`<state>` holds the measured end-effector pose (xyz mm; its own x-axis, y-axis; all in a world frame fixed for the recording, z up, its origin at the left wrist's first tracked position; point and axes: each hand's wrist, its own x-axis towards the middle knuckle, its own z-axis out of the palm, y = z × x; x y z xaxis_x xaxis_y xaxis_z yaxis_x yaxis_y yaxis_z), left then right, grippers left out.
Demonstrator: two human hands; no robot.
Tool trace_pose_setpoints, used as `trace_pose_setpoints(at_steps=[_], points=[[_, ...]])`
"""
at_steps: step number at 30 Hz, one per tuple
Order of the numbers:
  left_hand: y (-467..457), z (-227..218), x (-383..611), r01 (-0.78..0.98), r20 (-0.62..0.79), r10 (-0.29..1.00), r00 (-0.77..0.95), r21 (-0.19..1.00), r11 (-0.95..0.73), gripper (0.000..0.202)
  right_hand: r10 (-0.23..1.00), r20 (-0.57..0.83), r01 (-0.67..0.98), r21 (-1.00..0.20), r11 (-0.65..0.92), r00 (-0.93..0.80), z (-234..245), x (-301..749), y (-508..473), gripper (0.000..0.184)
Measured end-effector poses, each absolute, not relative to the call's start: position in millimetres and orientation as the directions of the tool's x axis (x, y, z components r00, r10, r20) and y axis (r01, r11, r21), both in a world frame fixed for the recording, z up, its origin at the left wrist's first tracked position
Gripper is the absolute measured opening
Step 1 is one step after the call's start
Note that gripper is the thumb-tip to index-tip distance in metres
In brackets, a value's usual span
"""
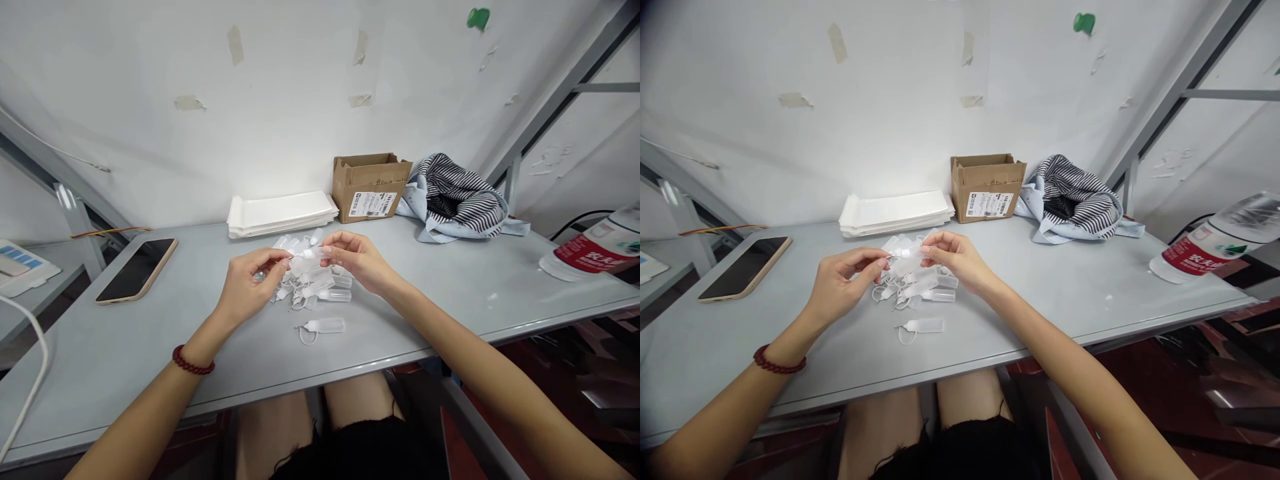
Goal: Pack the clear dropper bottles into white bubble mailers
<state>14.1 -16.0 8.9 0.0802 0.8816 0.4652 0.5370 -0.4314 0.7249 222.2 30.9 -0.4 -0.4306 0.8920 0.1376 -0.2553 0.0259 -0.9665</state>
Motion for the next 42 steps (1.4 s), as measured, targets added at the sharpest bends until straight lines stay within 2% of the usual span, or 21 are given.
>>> trace_pose_setpoints(at_steps=[23,31,42], points=[[-15.3,7.1,12.7,0.548,0.508,0.851,0.136,0.677,-0.491,0.017,0.906,0.162,-0.177,-0.979,0.098,-0.392,0.1,221.5,31.0,0.021],[-14.3,5.0,12.6,0.566,0.517,0.848,0.121,0.665,-0.486,0.016,0.905,0.199,-0.231,-0.966,0.116,-0.376,-0.4,222.5,32.5,0.019],[-15.8,5.6,12.1,0.548,0.519,0.844,0.139,0.669,-0.502,0.015,0.906,0.185,-0.204,-0.972,0.113,-0.380,0.1,222.5,31.8,0.021]])
